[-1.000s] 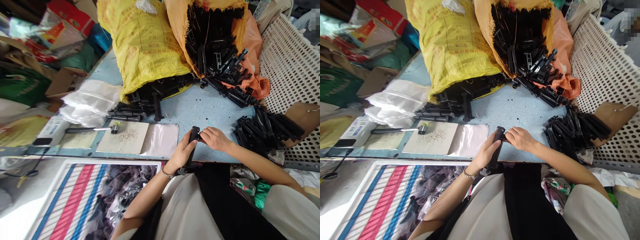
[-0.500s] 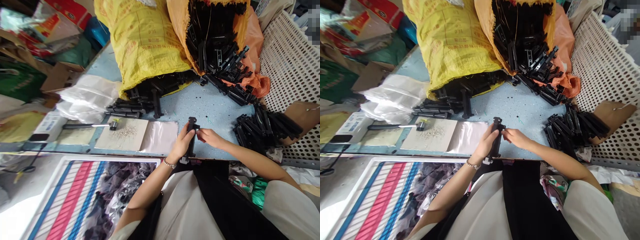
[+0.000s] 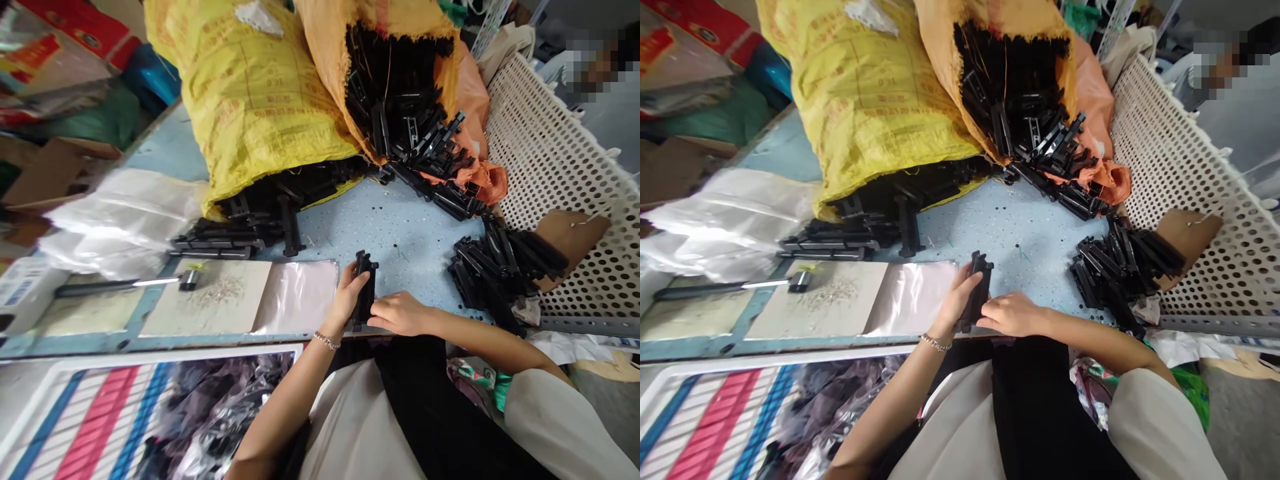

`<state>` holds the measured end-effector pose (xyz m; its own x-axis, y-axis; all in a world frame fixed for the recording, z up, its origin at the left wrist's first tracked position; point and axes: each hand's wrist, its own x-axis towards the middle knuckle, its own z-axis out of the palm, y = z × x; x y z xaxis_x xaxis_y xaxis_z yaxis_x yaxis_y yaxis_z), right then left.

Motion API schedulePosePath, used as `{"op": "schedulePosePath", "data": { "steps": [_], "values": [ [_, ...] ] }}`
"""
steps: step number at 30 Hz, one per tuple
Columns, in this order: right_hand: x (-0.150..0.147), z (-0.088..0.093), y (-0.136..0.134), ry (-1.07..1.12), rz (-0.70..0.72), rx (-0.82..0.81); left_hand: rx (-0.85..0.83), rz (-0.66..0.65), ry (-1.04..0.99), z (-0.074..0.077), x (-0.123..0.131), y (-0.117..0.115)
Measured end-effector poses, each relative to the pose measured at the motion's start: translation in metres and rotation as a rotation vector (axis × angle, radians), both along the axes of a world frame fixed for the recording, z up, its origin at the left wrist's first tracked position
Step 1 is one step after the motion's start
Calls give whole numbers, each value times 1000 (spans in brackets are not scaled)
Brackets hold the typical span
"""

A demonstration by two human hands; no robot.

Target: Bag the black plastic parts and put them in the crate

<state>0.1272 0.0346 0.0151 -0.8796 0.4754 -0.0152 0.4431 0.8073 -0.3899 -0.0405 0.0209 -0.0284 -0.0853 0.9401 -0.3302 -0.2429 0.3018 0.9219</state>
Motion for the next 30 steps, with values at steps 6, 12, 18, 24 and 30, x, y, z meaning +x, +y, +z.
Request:
{"op": "schedulePosePath", "data": {
  "steps": [6, 12, 18, 24, 30],
  "values": [
    [80, 53, 142, -270, -951, 174, 159, -92, 525, -32, 25, -8],
    [162, 99, 195, -462, -1224, 152, 391, -55, 833, -38, 13, -7],
    [158, 149, 136, 171, -786, -90, 396, -148, 492, 26, -3, 16],
    [76, 118, 91, 391, -191, -627, 111, -796, -434, 80, 12, 27],
    [38, 81, 70, 396, -289, 90, -4, -329, -445, 71, 11, 3]
  ]
}}
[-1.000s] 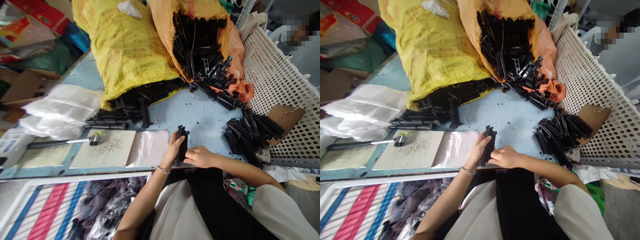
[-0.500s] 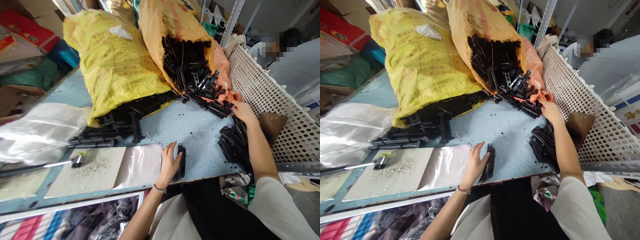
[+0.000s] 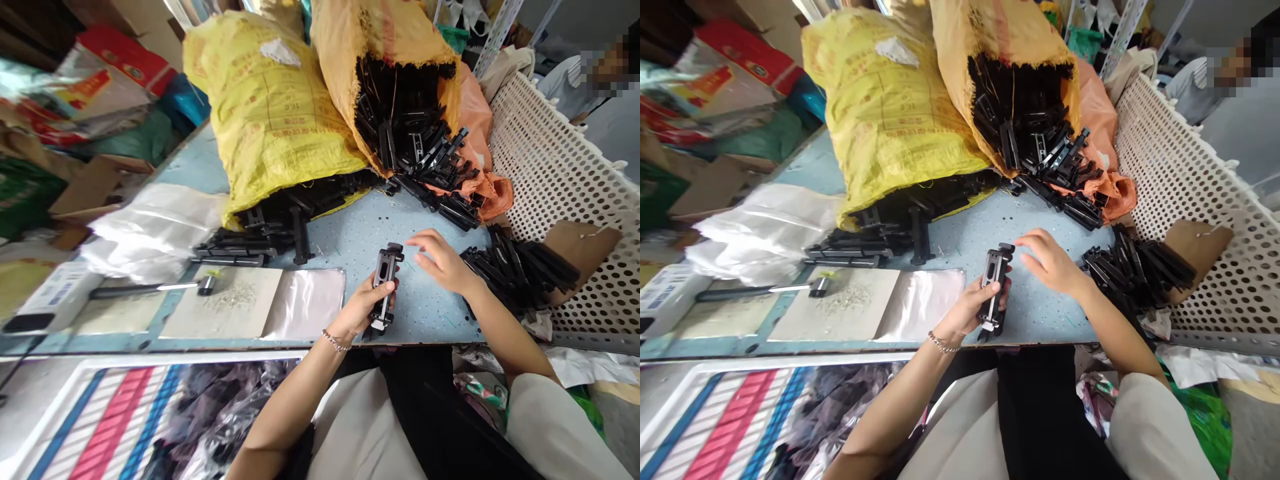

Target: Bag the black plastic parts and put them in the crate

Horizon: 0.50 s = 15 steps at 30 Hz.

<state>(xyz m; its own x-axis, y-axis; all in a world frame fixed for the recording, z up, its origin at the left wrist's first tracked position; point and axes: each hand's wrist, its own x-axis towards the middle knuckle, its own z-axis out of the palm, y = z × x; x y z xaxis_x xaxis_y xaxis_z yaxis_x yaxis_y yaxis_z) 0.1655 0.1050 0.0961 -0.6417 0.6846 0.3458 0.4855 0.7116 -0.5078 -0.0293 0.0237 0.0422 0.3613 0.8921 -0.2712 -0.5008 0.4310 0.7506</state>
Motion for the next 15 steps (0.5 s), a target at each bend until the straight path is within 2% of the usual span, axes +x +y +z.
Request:
{"op": "schedulePosePath", "data": {
  "steps": [2, 4, 7, 10, 11, 13, 15],
  "values": [
    [-7, -9, 0, -162, 17, 178, -56, 5, 7, -3, -3, -5],
    [-16, -18, 2, -265, 40, 276, -97, -10, -10, -3, -4, -7],
    [-28, -30, 3, -249, -5, 266, -126, 50, -18, -2, -3, -7],
    [-34, -39, -11, -138, -119, 208, -134, 227, 46, -3, -6, -2],
    [-35, -43, -18, -114, -118, 205, -139, 289, 65, -3, -8, -1],
    [-37, -53, -34, -117, -8, 242, -149, 357, 84, -4, -12, 1],
    [-41, -65, -47, -153, 158, 320, -146, 342, 88, -4, -13, 2]
  ]
}}
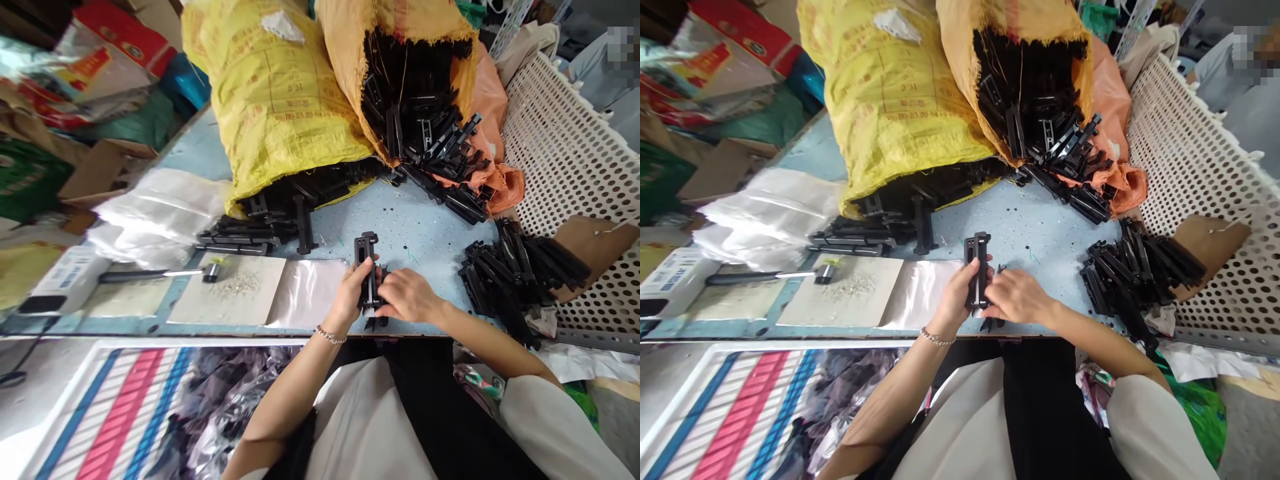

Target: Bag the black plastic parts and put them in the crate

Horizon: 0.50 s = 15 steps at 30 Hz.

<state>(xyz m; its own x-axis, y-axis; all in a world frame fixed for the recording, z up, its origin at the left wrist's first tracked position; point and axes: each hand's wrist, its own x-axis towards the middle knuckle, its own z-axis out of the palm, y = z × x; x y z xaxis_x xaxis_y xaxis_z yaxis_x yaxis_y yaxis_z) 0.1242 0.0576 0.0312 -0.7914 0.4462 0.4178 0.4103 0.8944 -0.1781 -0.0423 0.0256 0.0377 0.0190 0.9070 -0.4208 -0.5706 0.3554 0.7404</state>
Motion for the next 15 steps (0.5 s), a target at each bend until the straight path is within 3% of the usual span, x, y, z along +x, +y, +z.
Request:
{"op": "schedulePosePath", "data": {
  "steps": [2, 6, 8, 10, 11, 12, 13, 15],
  "values": [
    [-6, -12, -10, -19, 97, 58, 9, -21, 20, -3, 4, -1],
    [-23, -24, -18, -21, 20, -50, 54, 156, 214, -20, 10, -4],
    [-25, -23, -9, -77, 31, -146, 58, 231, 317, -33, 4, -5],
    [-17, -18, 17, -111, 5, -217, 32, 235, 387, -46, -7, -8],
    [-7, -13, 36, -106, -77, -240, 15, 217, 427, -53, -13, -10],
    [7, -8, 59, -80, -226, -257, 2, 186, 480, -60, -18, -12],
    [23, -2, 83, -44, -476, -255, -3, 143, 546, -67, -23, -14],
    [59, 9, 131, -4, -732, -237, 34, 62, 718, -81, -26, -20]
  ]
}}
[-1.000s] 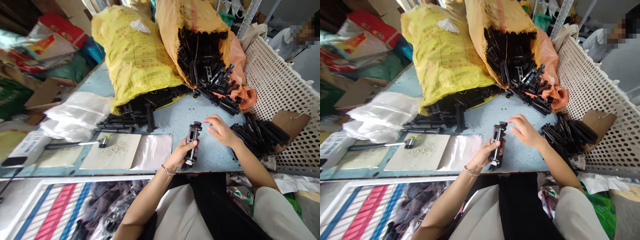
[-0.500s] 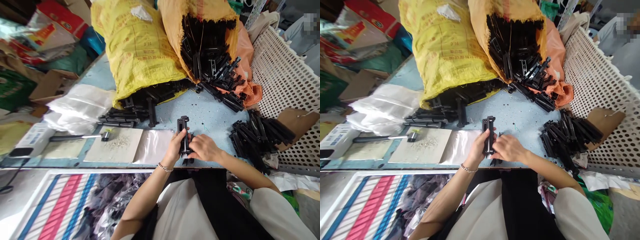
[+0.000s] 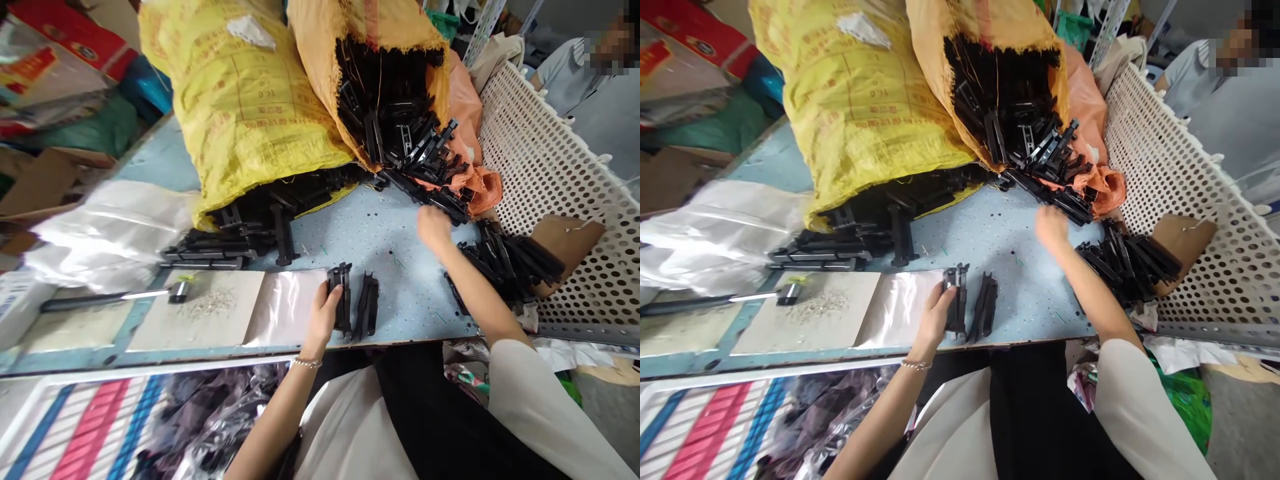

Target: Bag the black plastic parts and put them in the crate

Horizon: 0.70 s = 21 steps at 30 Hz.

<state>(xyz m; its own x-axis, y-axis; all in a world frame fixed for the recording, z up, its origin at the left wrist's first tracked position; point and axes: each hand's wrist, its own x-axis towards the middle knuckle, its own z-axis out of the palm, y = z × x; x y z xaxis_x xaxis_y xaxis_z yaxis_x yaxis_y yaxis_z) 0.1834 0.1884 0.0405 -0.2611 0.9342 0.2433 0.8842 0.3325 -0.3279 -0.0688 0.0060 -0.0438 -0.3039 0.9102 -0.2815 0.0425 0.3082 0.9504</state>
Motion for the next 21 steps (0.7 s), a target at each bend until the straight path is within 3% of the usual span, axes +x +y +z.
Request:
{"op": "schedulePosePath", "data": {
  "steps": [2, 4, 7, 9, 12, 15, 16, 17, 19, 21],
  "values": [
    [33, 7, 34, -53, -268, -67, 73, -61, 192, -14, 2, -4],
    [57, 9, 49, -109, -403, -135, 170, -84, 383, -25, 6, -6],
    [70, 9, 44, -179, -432, -228, 231, -72, 618, -29, 8, -7],
    [64, 10, 30, -203, -362, -272, 267, -51, 657, -21, 10, -5],
    [33, 16, -11, -187, -183, -276, 344, -92, 429, 3, 20, 3],
    [-9, 18, -73, -125, 15, -217, 347, -119, -115, 28, 40, 22],
    [-21, 18, -93, -93, 119, -199, 327, -97, -301, 36, 46, 28],
    [-30, 18, -110, -21, 345, -157, 299, -69, -451, 43, 50, 33],
    [-40, 16, -128, 108, 584, -47, 228, -48, -612, 56, 53, 37],
    [-40, 15, -124, 146, 589, 115, 164, -98, -632, 69, 51, 31]
  ]
}}
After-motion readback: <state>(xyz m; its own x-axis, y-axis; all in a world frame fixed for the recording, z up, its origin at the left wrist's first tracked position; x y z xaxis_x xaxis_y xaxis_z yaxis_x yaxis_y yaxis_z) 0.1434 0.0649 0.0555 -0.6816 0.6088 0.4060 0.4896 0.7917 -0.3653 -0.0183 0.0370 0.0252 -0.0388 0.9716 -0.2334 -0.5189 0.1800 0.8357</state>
